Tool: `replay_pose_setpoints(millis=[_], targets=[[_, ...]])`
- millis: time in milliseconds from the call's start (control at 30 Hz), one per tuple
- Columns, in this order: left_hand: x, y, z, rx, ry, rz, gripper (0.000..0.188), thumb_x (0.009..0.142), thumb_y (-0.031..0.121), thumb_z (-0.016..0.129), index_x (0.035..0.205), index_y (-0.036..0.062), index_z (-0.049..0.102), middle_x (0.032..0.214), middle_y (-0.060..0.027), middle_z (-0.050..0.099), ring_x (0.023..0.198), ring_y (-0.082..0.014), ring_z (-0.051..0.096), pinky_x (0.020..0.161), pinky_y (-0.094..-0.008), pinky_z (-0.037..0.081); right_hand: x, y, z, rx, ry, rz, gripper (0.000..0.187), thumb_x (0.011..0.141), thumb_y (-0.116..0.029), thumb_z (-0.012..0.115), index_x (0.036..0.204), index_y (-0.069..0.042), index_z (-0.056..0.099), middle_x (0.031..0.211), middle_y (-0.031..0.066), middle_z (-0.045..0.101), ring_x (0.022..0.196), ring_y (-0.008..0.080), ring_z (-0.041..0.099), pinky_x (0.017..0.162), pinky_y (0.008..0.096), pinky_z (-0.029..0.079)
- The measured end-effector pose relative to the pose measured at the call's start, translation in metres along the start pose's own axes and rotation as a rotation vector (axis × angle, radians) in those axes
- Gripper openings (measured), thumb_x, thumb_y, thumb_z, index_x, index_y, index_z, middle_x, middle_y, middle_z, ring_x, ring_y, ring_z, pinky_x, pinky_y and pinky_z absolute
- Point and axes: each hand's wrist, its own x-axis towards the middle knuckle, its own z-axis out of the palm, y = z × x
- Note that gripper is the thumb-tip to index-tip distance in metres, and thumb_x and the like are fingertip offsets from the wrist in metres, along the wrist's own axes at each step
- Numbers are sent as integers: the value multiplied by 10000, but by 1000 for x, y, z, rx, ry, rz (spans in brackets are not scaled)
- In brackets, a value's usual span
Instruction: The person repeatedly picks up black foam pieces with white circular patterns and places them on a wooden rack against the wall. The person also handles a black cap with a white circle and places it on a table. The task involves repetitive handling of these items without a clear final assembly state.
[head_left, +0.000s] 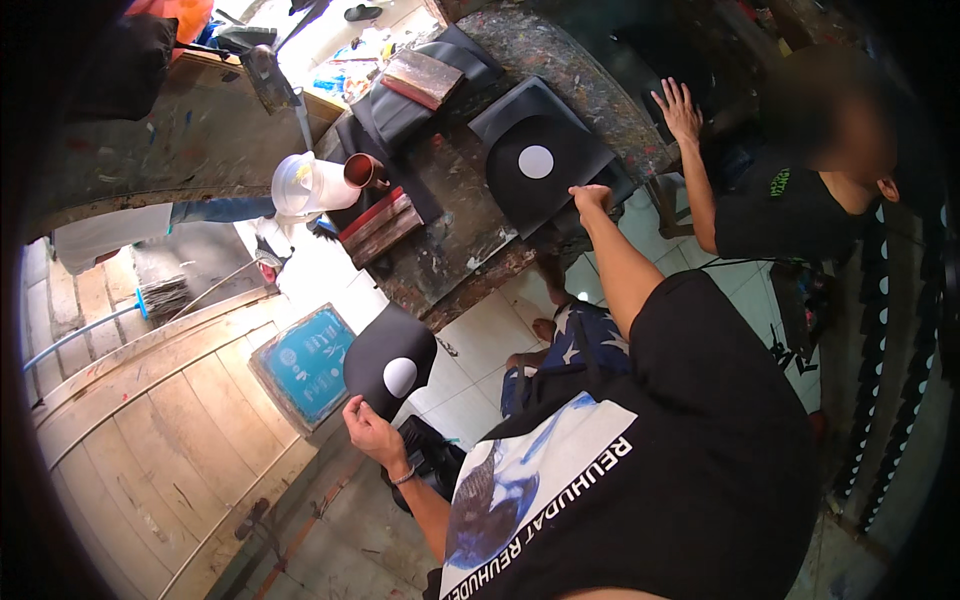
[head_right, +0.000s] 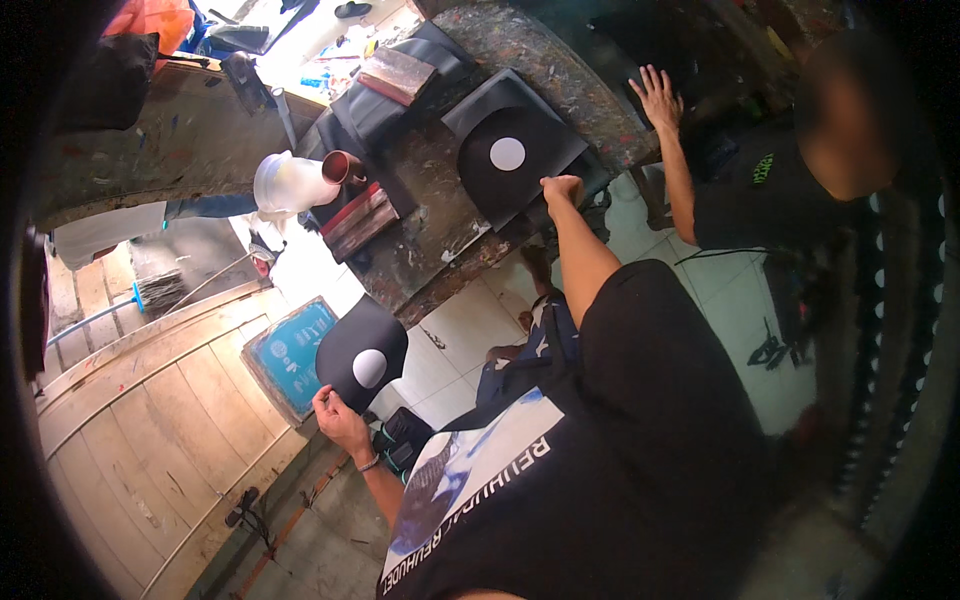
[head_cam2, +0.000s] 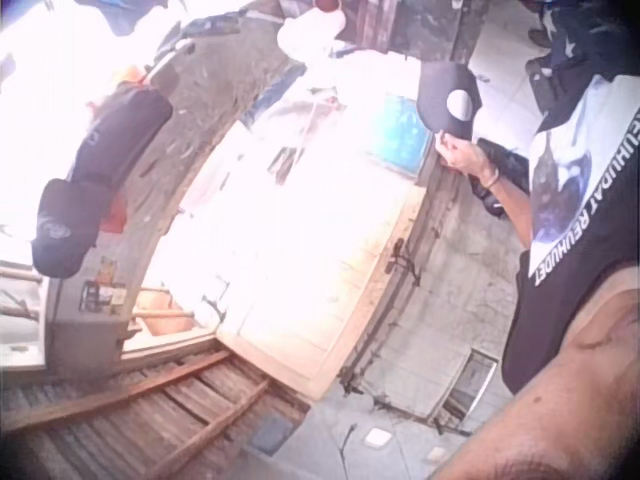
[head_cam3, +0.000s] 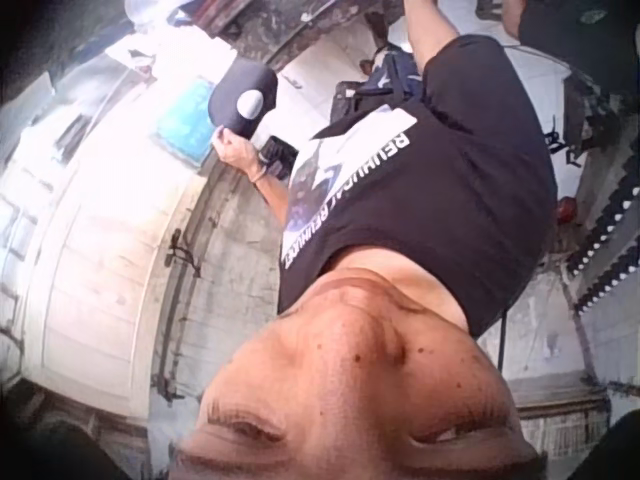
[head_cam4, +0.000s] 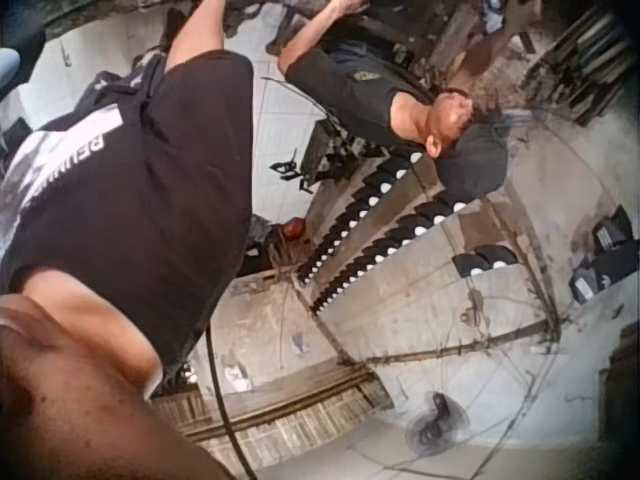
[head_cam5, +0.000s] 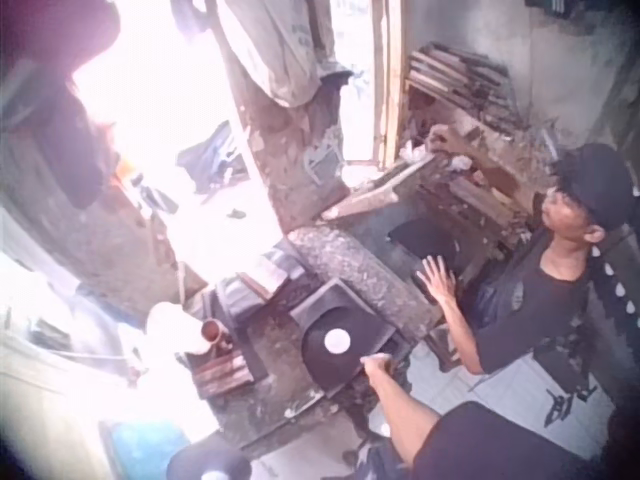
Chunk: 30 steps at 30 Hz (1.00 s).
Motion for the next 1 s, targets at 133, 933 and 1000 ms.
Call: replay_pose_setpoints(millis=[133, 933, 1000], targets=[[4, -11, 0, -28, -7, -4, 147, 889, 58, 469, 977, -38, 537, 874, -156, 597, 853, -234, 608, 757, -337, 469, -7, -10, 6, -26, 35, 156, 316, 622, -152, 758, 862, 26, 654, 931, 229, 638, 878, 355, 630, 754, 423, 523], [-68, 69, 67, -215, -534, 661, 178, 865, 32, 476, 1041, 17, 498, 816, -226, 599, 769, -391, 593, 667, -425, 450, -221, 44, -320, 582, 16, -763, 277, 794, -74, 645, 1049, 8, 576, 961, 63, 617, 722, 73, 547, 628, 218, 449], [-93, 93, 77, -130, -545, 803, 190, 858, 35, 485, 1048, 52, 489, 770, -218, 598, 709, -403, 583, 611, -460, 437, -234, 79, -366, 441, 83, -702, 279, 797, -79, 646, 1054, 11, 585, 966, 61, 627, 736, 88, 557, 647, 222, 450]])
